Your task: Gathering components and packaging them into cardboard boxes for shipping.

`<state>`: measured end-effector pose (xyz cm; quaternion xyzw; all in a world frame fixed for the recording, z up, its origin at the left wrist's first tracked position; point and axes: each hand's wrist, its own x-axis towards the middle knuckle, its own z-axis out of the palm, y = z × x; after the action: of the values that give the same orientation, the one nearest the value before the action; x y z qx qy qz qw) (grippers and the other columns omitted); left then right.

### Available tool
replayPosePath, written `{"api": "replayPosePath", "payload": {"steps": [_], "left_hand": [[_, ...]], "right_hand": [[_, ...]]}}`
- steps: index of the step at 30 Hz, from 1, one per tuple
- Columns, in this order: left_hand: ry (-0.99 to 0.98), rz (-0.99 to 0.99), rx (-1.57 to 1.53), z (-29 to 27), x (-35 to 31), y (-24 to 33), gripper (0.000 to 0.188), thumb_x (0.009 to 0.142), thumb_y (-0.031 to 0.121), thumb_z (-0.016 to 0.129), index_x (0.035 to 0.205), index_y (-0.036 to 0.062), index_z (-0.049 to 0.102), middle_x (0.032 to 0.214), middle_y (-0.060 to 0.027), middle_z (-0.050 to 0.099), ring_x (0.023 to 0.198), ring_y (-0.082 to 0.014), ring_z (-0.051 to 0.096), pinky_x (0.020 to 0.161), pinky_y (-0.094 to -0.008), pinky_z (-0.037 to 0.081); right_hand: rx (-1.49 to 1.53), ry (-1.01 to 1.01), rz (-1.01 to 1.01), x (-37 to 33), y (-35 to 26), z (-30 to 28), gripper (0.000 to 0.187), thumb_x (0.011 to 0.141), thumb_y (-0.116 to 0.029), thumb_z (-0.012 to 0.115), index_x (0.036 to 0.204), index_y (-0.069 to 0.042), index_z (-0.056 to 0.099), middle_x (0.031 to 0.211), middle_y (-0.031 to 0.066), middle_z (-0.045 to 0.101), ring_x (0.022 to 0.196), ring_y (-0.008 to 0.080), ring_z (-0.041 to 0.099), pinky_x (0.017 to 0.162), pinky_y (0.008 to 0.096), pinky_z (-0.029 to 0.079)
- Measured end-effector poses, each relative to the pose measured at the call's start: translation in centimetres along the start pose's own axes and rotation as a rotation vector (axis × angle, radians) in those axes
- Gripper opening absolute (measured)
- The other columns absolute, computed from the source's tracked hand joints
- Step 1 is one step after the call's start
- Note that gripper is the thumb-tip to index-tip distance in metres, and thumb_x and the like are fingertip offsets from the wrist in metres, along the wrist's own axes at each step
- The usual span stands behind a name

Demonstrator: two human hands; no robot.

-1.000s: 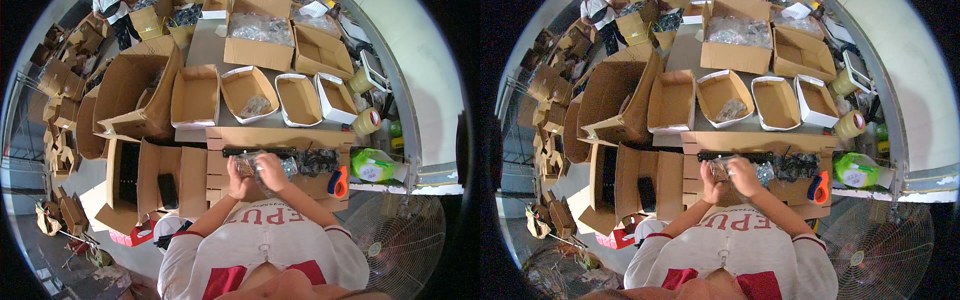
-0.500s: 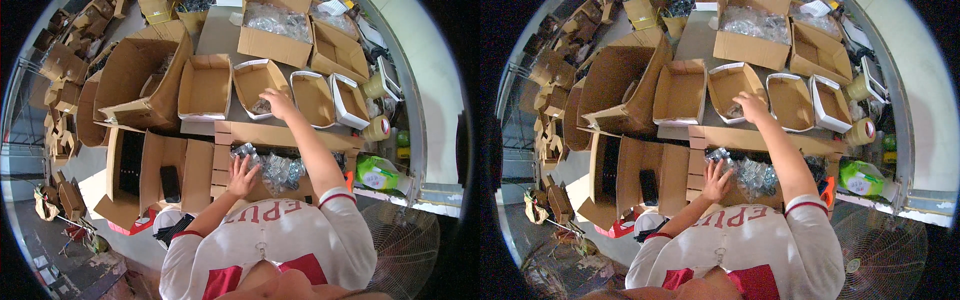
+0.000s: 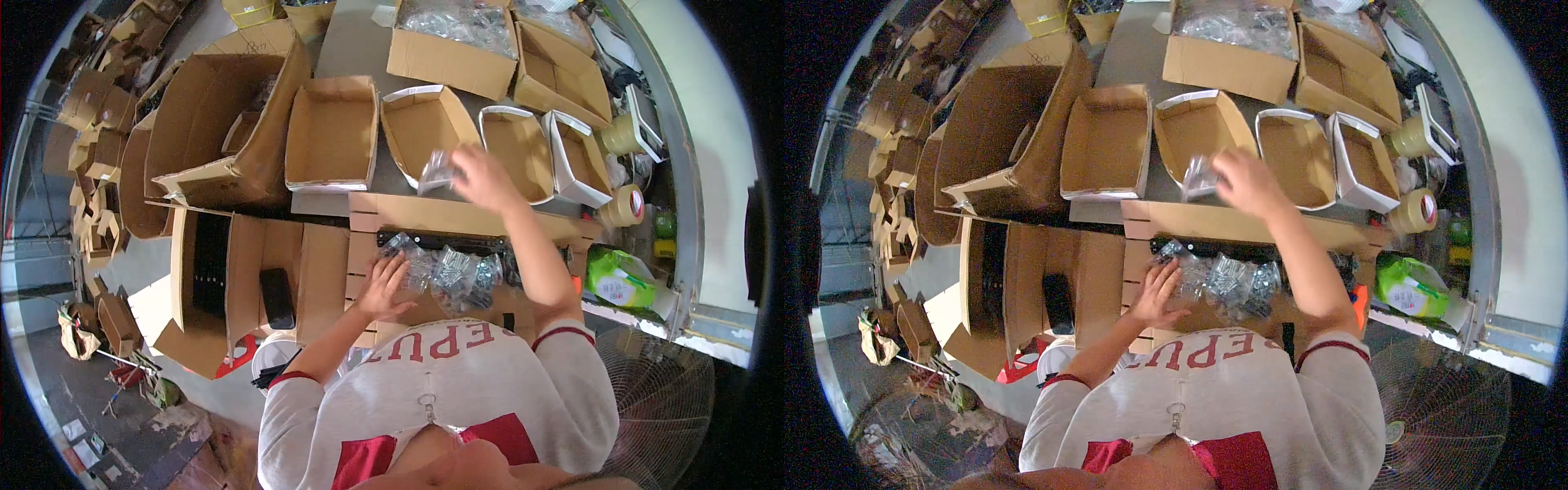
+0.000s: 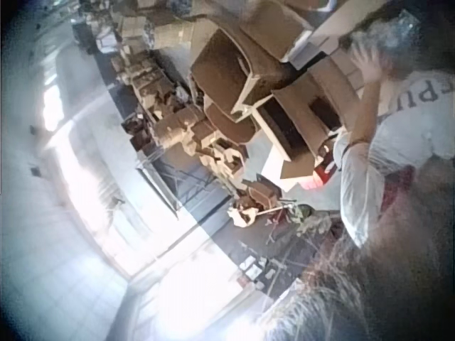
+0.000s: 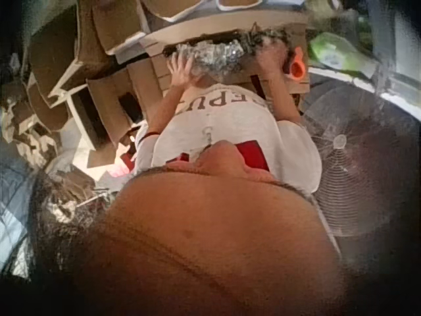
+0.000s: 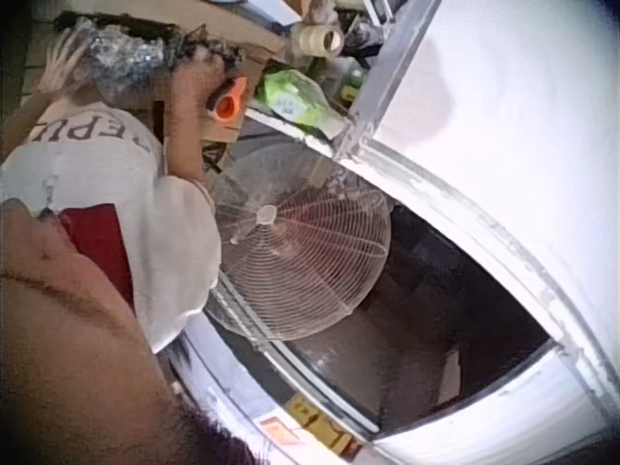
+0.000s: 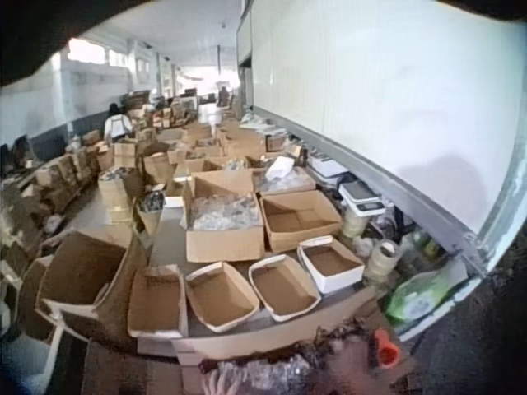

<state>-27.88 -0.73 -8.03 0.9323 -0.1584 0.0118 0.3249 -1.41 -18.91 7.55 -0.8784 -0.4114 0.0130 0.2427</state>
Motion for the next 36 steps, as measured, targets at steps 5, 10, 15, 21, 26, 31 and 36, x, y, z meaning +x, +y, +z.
{"api": "replayPosePath", "payload": {"steps": [5, 10, 15, 21, 26, 31, 36], "left_hand": [[0.142, 0.091, -0.289, 2.4, 0.4, -0.5, 0.092, 0.06, 0.028, 0.085, 0.13, 0.0012, 0.031, 0.133, -0.0264, 0.037, 0.119, -0.043, 0.041, 0.099, -0.0496, 0.039], [0.107, 0.083, -0.019, 1.9, 2.2, 1.8, 0.093, 0.061, 0.038, 0.083, 0.136, 0.0126, 0.035, 0.141, -0.0212, 0.029, 0.13, -0.0456, 0.028, 0.101, -0.0577, 0.033], [-0.046, -0.107, 0.274, 0.8, 2.6, 4.3, 0.092, 0.063, 0.051, 0.077, 0.141, 0.0262, 0.036, 0.149, -0.0146, 0.024, 0.136, -0.0449, 0.017, 0.102, -0.0688, 0.018], [-0.04, 0.023, 0.323, 2.2, 0.6, 6.8, 0.094, 0.066, 0.052, 0.075, 0.145, 0.0318, 0.028, 0.154, -0.0094, 0.011, 0.138, -0.0431, 0.012, 0.099, -0.0752, 0.01], [-0.47, 0.192, 0.504, 4.5, -0.5, 8.1, 0.077, 0.071, 0.046, 0.072, 0.139, 0.03, 0.038, 0.15, -0.0019, 0.019, 0.136, -0.0303, 0.023, 0.101, -0.0731, 0.012], [-0.24, 0.241, 0.632, 4.8, 2.5, 10.5, 0.06, 0.074, 0.026, 0.068, 0.131, 0.0275, 0.047, 0.141, -0.001, 0.034, 0.131, -0.0231, 0.032, 0.098, -0.0691, 0.02], [-0.543, 0.249, 0.387, 5.1, 4.8, 14.7, 0.069, 0.069, 0.027, 0.074, 0.132, 0.0278, 0.046, 0.143, -0.0006, 0.031, 0.132, -0.0241, 0.029, 0.103, -0.0668, 0.018]], "right_hand": [[0.081, -0.197, -0.092, -10.2, -2.2, 9.1, 0.025, 0.069, -0.018, 0.065, 0.091, -0.008, 0.06, 0.096, 0.0135, 0.057, 0.092, 0.033, 0.056, 0.076, 0.0458, 0.046], [-0.05, 0.188, 0.136, -14.7, -5.0, 9.8, 0.034, 0.071, -0.021, 0.069, 0.103, -0.012, 0.061, 0.116, 0.0086, 0.05, 0.112, 0.0326, 0.047, 0.091, 0.0489, 0.037], [-0.316, 0.239, 0.941, -26.3, 0.0, 1.1, 0.036, 0.071, -0.018, 0.067, 0.106, -0.011, 0.062, 0.106, 0.0185, 0.053, 0.098, 0.0389, 0.051, 0.083, 0.0478, 0.043], [-0.009, 0.135, 1.278, -40.5, 4.3, 1.0, 0.046, 0.084, -0.008, 0.057, 0.127, -0.015, 0.045, 0.1, 0.0218, 0.059, 0.096, 0.0424, 0.056, 0.081, 0.0481, 0.045], [-0.204, 0.472, 0.914, -39.5, 7.9, -5.4, 0.016, 0.086, -0.003, 0.052, 0.101, -0.009, 0.056, 0.091, 0.0189, 0.061, 0.089, 0.0403, 0.058, 0.079, 0.0458, 0.046], [-0.417, 0.632, 0.773, -31.0, 14.7, -15.4, 0.018, 0.082, 0.0, 0.05, 0.098, -0.005, 0.058, 0.103, 0.0221, 0.059, 0.096, 0.0411, 0.056, 0.083, 0.0488, 0.044], [-0.616, 0.278, 1.046, -29.5, 26.7, -17.7, 0.024, 0.089, -0.012, 0.048, 0.111, -0.011, 0.057, 0.134, 0.0153, 0.047, 0.123, 0.0344, 0.044, 0.1, 0.0477, 0.037]]}}
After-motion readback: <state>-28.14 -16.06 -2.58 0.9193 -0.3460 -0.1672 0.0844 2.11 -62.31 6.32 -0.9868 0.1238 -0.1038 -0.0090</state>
